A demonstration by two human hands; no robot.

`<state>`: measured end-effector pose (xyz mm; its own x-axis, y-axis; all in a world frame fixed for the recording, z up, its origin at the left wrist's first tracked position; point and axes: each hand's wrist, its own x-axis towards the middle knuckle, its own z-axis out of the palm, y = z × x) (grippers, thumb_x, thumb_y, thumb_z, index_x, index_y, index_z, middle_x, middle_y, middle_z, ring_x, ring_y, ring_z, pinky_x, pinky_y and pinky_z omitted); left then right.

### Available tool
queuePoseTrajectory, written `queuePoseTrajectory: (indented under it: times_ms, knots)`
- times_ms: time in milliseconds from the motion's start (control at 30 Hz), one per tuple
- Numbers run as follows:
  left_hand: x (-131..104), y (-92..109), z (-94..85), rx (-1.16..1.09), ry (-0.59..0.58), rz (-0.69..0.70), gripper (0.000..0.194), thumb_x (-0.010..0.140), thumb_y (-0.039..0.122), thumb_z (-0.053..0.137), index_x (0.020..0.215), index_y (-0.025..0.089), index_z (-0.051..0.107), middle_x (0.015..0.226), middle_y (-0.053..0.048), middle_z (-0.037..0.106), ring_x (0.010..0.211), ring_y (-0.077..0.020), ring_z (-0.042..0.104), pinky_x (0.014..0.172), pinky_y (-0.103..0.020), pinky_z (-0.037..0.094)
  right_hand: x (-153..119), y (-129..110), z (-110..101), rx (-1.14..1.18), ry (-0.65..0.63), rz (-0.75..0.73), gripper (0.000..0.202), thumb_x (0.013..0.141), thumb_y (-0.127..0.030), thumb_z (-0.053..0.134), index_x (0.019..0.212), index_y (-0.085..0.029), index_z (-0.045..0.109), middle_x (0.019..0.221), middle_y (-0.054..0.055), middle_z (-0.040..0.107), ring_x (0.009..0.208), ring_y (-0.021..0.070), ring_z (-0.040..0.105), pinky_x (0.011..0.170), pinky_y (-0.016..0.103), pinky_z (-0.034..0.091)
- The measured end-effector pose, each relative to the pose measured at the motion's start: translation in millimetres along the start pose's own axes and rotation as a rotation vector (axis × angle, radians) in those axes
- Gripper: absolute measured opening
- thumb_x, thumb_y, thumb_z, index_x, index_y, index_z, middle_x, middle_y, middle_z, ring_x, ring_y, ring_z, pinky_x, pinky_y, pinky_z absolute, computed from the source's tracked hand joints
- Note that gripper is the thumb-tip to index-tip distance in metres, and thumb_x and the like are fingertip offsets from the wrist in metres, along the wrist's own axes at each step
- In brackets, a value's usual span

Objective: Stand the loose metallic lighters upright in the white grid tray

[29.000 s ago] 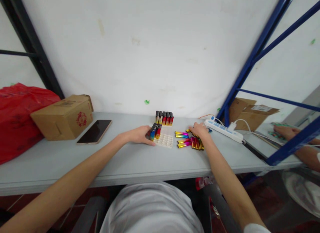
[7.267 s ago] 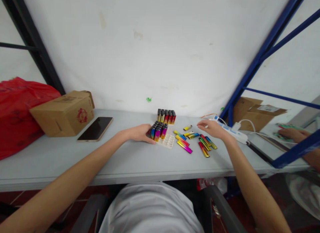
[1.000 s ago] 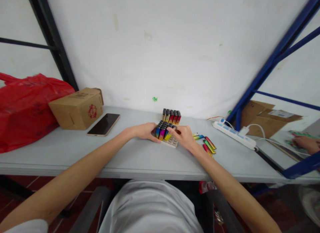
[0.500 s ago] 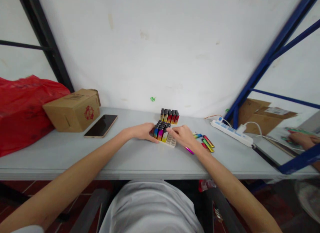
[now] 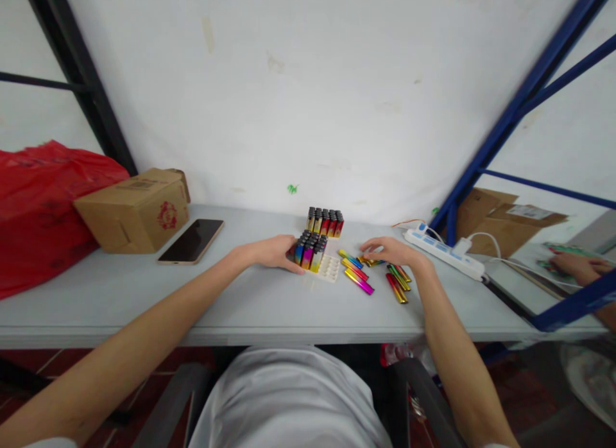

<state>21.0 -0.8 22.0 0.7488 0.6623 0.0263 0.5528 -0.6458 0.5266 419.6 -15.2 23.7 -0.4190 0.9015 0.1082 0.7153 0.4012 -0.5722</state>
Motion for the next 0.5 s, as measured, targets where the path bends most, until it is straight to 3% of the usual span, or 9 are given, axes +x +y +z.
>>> queuePoseTrajectory:
  times_ms: [100, 233, 400, 500]
  knots:
    - [1.0, -1.9, 0.8, -0.002, 0.001, 0.012, 0.065, 0.074, 0.067, 0.084, 0.113, 0.015, 0.072, 0.11, -0.007, 0.077, 0.095, -0.0276, 0.07, 0.08, -0.031, 0.052, 3.5, 2.9, 3.5, -0.011, -0.015, 0.008, 0.028, 0.077, -0.042, 0.089, 0.097, -0.023, 0.086, 0.1, 0.008, 0.084, 0.091, 0.0278, 0.077, 0.083, 0.036, 0.06]
    - [1.4, -4.0, 1.2, 0.008, -0.009, 0.025, 0.067, 0.075, 0.068, 0.083, 0.115, 0.015, 0.072, 0.112, -0.008, 0.077, 0.097, -0.0275, 0.07, 0.082, -0.031, 0.052, 13.0, 2.3, 11.0, -0.239, 0.06, -0.019, 0.017, 0.086, -0.035, 0.081, 0.093, -0.02, 0.085, 0.093, 0.009, 0.082, 0.083, 0.0254, 0.075, 0.081, 0.034, 0.058]
    - [1.9, -8.1, -0.1, 0.07, 0.001, 0.006, 0.068, 0.075, 0.073, 0.081, 0.11, 0.015, 0.072, 0.101, -0.006, 0.075, 0.087, -0.0248, 0.067, 0.074, -0.029, 0.049, 18.4, -7.5, 16.6, -0.341, 0.243, -0.092, 0.035, 0.105, -0.037, 0.058, 0.119, -0.017, 0.082, 0.104, 0.013, 0.078, 0.076, 0.0211, 0.071, 0.084, 0.034, 0.056]
    - [2.6, -10.1, -0.9, 0.061, -0.006, 0.031, 0.066, 0.075, 0.073, 0.08, 0.108, 0.016, 0.073, 0.095, -0.003, 0.074, 0.084, -0.0236, 0.066, 0.072, -0.028, 0.047, 19.8, -13.3, 21.1, -0.258, 0.369, -0.175, 0.038, 0.105, -0.044, 0.057, 0.121, -0.02, 0.081, 0.102, 0.013, 0.076, 0.089, 0.0254, 0.072, 0.088, 0.038, 0.056]
